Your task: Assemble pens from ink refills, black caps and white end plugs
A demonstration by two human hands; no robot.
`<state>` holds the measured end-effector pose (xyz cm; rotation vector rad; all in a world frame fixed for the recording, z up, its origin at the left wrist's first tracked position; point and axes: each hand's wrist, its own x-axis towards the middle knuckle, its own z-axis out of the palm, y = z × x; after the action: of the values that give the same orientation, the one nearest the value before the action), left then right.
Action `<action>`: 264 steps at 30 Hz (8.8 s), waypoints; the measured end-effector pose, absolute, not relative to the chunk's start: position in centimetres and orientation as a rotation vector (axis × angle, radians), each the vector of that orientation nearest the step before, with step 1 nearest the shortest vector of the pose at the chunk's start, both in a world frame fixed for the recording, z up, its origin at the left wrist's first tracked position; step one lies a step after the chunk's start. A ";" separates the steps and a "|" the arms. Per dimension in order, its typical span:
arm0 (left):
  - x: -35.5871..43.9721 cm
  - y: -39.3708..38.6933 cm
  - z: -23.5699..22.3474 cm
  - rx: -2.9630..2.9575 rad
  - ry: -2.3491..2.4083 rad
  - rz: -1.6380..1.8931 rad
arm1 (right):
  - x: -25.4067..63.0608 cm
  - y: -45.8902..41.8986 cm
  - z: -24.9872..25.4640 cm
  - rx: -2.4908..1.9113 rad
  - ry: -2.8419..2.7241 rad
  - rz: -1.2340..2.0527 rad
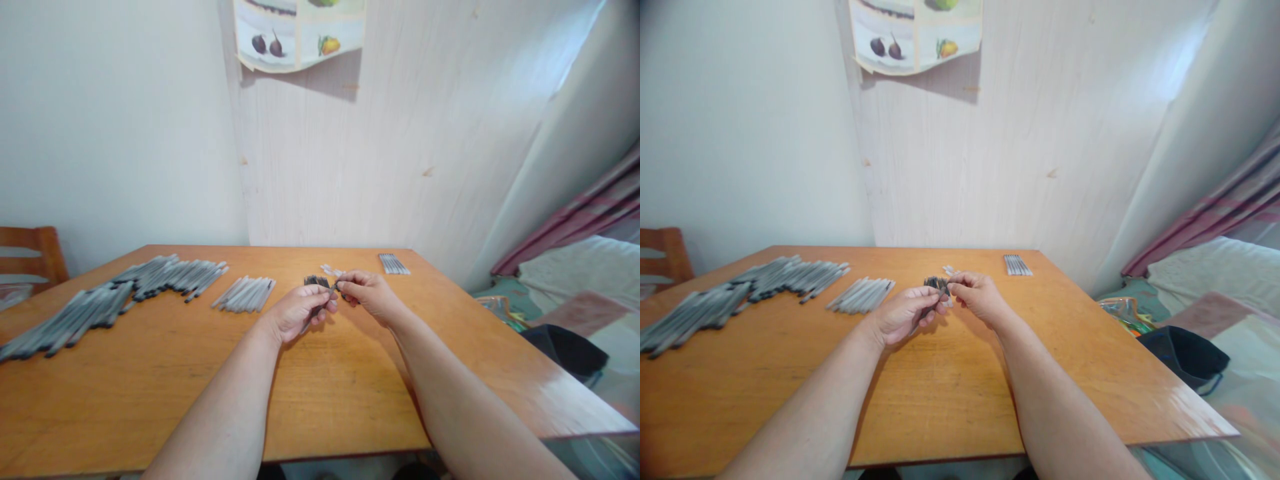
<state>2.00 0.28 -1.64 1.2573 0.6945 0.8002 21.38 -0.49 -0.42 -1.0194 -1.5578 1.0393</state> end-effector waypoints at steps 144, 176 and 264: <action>2.3 0.0 -2.1 1.416 0.761 0.692 | 21.6 0.0 -0.9 -1.180 -1.974 0.509; 2.3 0.0 -2.3 1.379 0.769 0.759 | 21.9 0.0 -0.9 -1.195 -2.009 0.485; 1.7 1.9 -2.9 1.276 0.968 1.047 | 26.4 3.4 -3.1 -1.546 -1.388 0.209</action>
<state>1.68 1.89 -2.92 1.2758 0.9676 1.0467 26.39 3.39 -3.07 -1.5460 -1.3878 0.2090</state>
